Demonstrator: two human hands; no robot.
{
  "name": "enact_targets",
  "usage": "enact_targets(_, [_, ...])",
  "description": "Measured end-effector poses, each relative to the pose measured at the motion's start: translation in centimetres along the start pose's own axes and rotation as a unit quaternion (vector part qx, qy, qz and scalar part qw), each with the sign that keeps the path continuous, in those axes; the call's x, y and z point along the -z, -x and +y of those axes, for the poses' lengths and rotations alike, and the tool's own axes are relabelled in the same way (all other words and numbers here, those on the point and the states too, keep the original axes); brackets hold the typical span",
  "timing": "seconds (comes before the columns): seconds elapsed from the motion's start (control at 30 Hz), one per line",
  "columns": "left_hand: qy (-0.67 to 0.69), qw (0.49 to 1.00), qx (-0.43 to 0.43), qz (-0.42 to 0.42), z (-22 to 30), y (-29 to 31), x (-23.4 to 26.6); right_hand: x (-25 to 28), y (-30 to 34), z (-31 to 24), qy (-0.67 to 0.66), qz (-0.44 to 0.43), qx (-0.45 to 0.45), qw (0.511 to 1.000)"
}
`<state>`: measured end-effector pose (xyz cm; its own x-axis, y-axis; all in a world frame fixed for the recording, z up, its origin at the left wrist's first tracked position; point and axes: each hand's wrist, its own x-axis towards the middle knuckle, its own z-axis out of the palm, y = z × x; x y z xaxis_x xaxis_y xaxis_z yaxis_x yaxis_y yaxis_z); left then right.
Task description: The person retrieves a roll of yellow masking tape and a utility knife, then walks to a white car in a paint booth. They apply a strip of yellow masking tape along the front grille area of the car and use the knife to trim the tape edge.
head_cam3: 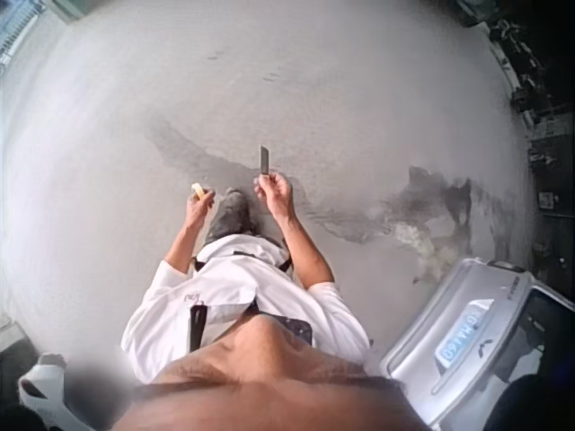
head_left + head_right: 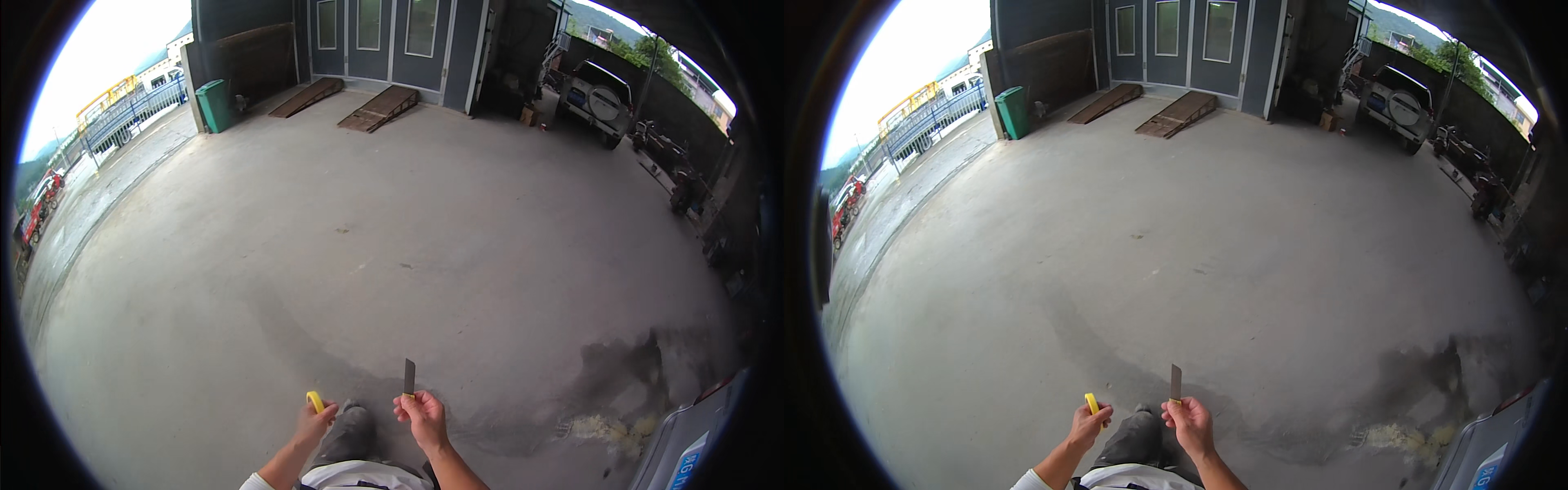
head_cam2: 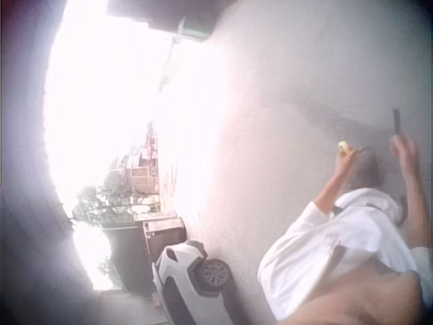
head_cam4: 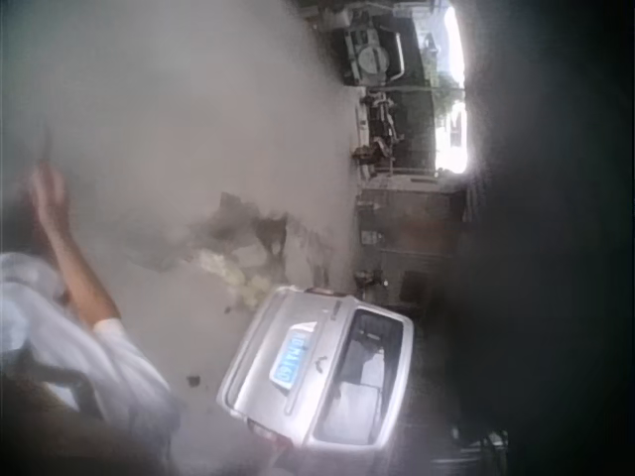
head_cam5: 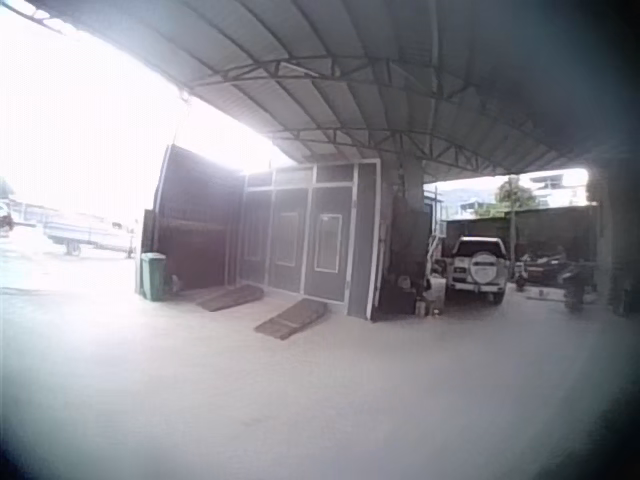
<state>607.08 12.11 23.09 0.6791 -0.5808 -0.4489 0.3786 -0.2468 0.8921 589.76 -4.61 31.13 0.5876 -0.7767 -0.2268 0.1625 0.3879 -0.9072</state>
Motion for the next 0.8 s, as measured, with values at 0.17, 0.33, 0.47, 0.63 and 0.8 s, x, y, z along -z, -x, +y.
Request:
enact_targets(0.17, [0.092, 0.987, 0.128, 0.014, -1.4, -16.8, -2.7, 10.9, -20.4, -0.6, 0.119, 0.130, -0.020, 0.984])
enact_targets(0.33, [0.138, 0.982, 0.121, -0.054, 8.3, -35.9, -13.2, 26.0, -36.7, 4.3, 0.216, 0.325, -0.154, 0.908])
enact_targets(0.47, [0.294, 0.916, 0.112, -0.247, 23.4, -48.2, -24.8, 38.2, -36.8, 11.0, 0.326, 0.368, -0.318, 0.811])
enact_targets(0.63, [0.369, 0.809, 0.102, -0.447, 40.2, -60.8, -37.8, 45.9, -38.5, 19.3, 0.804, -0.029, -0.291, 0.517])
enact_targets(0.8, [0.295, 0.842, 0.030, -0.451, 46.4, -73.7, -49.4, 51.1, -57.4, 18.5, 0.722, 0.007, -0.329, 0.609])
